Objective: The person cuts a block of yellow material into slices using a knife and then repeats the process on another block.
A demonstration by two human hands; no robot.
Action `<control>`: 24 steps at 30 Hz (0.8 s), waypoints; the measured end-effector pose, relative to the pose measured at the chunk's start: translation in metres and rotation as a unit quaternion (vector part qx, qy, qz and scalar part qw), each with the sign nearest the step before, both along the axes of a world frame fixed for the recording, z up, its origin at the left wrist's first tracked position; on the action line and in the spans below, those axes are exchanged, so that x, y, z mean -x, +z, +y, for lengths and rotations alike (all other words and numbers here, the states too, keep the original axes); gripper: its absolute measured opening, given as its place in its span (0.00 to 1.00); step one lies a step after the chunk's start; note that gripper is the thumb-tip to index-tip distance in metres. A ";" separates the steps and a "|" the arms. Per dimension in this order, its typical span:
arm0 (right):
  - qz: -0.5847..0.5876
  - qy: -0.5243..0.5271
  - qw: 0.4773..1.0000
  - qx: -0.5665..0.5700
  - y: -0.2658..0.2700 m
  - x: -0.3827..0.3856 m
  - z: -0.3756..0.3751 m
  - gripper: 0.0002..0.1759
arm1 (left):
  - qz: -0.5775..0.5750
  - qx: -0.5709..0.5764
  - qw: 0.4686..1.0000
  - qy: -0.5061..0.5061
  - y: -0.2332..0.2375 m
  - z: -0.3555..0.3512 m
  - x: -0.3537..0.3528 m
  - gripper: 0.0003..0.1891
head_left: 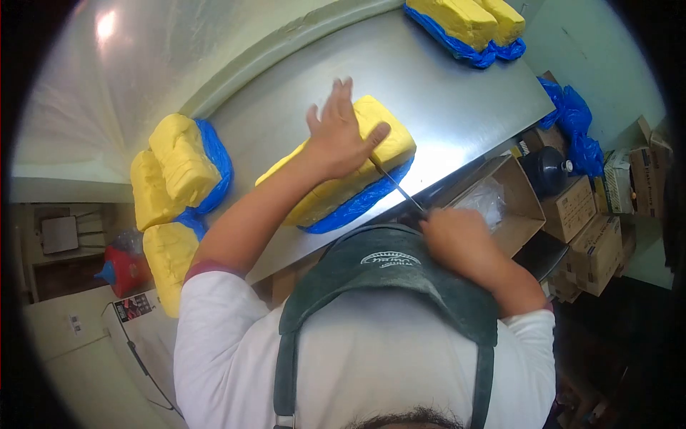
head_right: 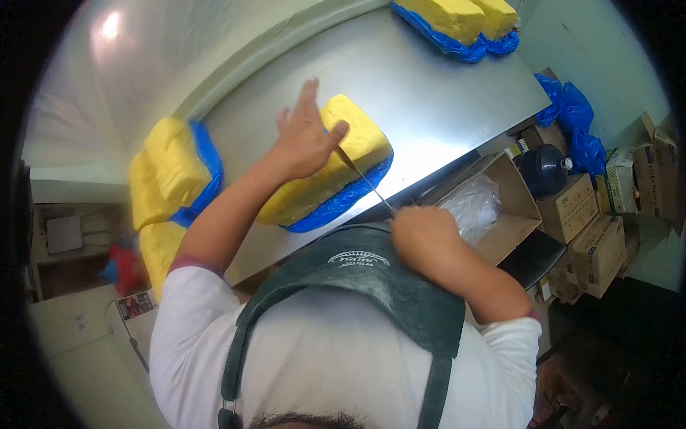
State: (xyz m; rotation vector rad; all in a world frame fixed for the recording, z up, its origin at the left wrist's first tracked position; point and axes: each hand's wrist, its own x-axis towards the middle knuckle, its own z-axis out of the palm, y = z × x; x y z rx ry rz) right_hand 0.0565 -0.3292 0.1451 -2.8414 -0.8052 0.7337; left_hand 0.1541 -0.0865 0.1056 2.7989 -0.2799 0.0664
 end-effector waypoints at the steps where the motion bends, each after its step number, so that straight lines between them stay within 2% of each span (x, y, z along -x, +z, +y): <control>1: 0.006 -0.012 1.000 0.005 0.019 0.006 -0.014 0.17 | -0.001 0.003 1.000 0.000 0.007 0.007 -0.004 0.50; 3: 0.012 -0.027 0.999 0.011 0.052 0.015 -0.038 0.18 | -0.123 0.098 0.987 0.025 0.028 0.024 -0.019 0.51; 4: -0.021 -0.018 0.999 -0.024 0.067 0.017 -0.049 0.17 | -0.125 0.100 0.987 0.022 0.039 0.030 -0.027 0.51; 5: -0.054 -0.007 0.997 -0.058 0.073 0.019 -0.054 0.16 | -0.178 0.152 0.972 0.011 0.051 0.035 -0.034 0.49; 6: -0.056 -0.009 0.997 -0.057 0.071 0.016 -0.052 0.16 | -0.229 0.204 0.952 0.000 0.060 0.037 -0.042 0.47; 7: -0.091 -0.051 0.990 -0.099 0.064 0.010 -0.047 0.16 | -0.230 0.205 0.951 -0.001 0.067 0.035 -0.050 0.47; 9: -0.154 -0.107 0.970 -0.154 0.039 -0.006 -0.028 0.16 | -0.274 0.189 0.943 -0.013 0.075 0.027 -0.068 0.38; 10: -0.155 -0.107 0.970 -0.154 0.024 -0.012 -0.015 0.16 | -0.274 0.189 0.943 -0.013 0.071 0.023 -0.078 0.38; 12: -0.181 -0.136 0.958 -0.176 0.000 -0.021 0.007 0.16 | -0.246 0.087 0.965 0.005 0.048 0.016 -0.102 0.38; 14: -0.171 -0.133 0.961 -0.170 -0.015 -0.022 0.019 0.17 | -0.241 0.099 0.965 -0.001 0.016 0.017 -0.125 0.40; 16: -0.161 -0.133 0.964 -0.164 -0.019 -0.024 0.023 0.17 | -0.216 0.059 0.975 -0.015 0.002 0.017 -0.132 0.40; 24: -0.125 -0.133 0.972 -0.147 -0.022 -0.027 0.023 0.17 | -0.150 0.096 0.982 -0.056 -0.015 0.016 -0.133 0.44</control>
